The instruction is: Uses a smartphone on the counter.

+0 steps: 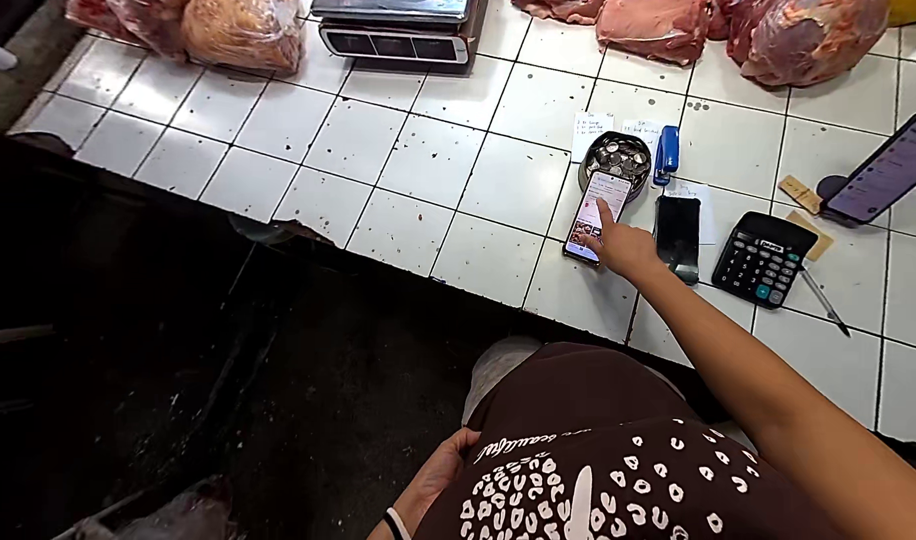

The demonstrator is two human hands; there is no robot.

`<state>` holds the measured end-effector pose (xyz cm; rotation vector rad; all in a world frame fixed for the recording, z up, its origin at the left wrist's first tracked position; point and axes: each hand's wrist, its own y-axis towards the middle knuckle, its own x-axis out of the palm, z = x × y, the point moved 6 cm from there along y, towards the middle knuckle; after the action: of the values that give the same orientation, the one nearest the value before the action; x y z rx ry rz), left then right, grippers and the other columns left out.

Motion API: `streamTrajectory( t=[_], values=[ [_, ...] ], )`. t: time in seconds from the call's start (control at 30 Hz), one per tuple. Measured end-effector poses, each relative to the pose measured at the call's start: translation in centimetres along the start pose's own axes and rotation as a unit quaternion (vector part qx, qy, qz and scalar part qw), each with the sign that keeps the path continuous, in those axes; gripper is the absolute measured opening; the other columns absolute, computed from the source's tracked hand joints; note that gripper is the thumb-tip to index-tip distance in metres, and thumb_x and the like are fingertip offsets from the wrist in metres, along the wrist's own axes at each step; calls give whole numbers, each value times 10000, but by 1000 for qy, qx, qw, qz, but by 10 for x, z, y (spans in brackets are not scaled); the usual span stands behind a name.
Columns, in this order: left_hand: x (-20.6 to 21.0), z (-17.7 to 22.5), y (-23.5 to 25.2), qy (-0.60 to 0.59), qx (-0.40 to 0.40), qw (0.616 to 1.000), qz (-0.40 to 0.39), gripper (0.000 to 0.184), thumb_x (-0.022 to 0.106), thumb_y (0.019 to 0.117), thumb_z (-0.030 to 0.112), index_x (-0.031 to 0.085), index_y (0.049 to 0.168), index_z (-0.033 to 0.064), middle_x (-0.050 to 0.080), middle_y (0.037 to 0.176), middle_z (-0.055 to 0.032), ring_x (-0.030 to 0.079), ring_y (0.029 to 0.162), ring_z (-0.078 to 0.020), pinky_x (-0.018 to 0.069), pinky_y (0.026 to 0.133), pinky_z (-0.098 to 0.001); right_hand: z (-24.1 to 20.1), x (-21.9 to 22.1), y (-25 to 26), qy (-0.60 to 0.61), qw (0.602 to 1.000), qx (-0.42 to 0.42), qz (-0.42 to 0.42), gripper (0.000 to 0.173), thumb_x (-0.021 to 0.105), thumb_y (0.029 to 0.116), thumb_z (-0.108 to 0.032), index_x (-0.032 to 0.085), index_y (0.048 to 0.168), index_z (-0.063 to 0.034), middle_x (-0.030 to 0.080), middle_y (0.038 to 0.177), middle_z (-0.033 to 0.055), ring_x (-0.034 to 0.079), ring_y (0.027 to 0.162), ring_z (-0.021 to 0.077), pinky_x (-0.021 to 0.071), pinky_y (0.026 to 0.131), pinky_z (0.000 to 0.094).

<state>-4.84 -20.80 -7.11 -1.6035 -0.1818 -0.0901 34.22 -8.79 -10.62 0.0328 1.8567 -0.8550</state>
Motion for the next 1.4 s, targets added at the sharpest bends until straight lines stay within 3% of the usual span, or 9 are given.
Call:
streamTrajectory(
  t=[0.17,0.27,0.43,0.67,0.8,1.03,1.2,1.4],
  values=[
    [0,-23,-1,-58,9,998,9,368,318,1058,103,584,803,106,681,659,-49,669,566,-86,549,503,-224,3,-4,1,5,1000,-20,12,790,435,1071,-539,67,1667,-173,710,1058,265,697,985,479,527,825,642],
    [4,-26,-6,-86,1,996,7,394,304,1059,120,589,788,107,683,654,-52,669,561,-89,552,499,-229,6,8,-7,19,995,-72,67,755,484,1070,-489,150,1659,-155,722,953,243,707,859,472,539,728,646],
    [7,-13,-8,-59,-5,998,20,375,327,1054,122,592,790,96,681,651,-57,665,554,-94,549,495,-235,20,24,-26,51,996,-54,54,769,512,1068,-456,132,1659,-145,717,1048,249,705,928,469,534,799,643],
    [12,27,-9,-2,-47,998,37,295,392,1026,155,589,817,88,678,677,-85,670,569,-136,557,500,-277,31,74,-47,35,998,-45,-37,714,464,1078,-457,132,1670,-237,625,1314,245,676,1071,445,518,907,615],
    [25,59,-20,71,-45,995,60,318,362,1044,149,563,800,115,659,644,-56,652,540,-109,538,476,-248,27,83,-53,34,999,-24,-36,676,458,1084,-442,170,1667,-259,602,1318,260,648,1105,447,502,935,594],
    [20,108,-12,107,-99,988,47,262,406,1014,171,579,837,85,670,701,-100,669,593,-151,555,507,-291,19,85,-52,44,998,40,-29,643,440,1089,-448,180,1661,-313,599,1321,252,636,1129,445,493,951,589],
    [31,148,-24,185,-65,978,71,303,379,1037,147,552,790,114,640,630,-57,638,525,-105,524,454,-244,20,94,-57,99,991,81,48,700,502,1070,-415,193,1662,-205,605,1310,260,637,1133,448,504,956,571],
    [35,189,-20,261,-67,960,79,259,394,1037,150,551,835,112,642,658,-56,642,548,-108,533,471,-250,19,99,-61,173,966,153,112,826,579,1038,-410,152,1647,-50,570,1383,279,575,1255,460,455,1048,571]
  ],
)
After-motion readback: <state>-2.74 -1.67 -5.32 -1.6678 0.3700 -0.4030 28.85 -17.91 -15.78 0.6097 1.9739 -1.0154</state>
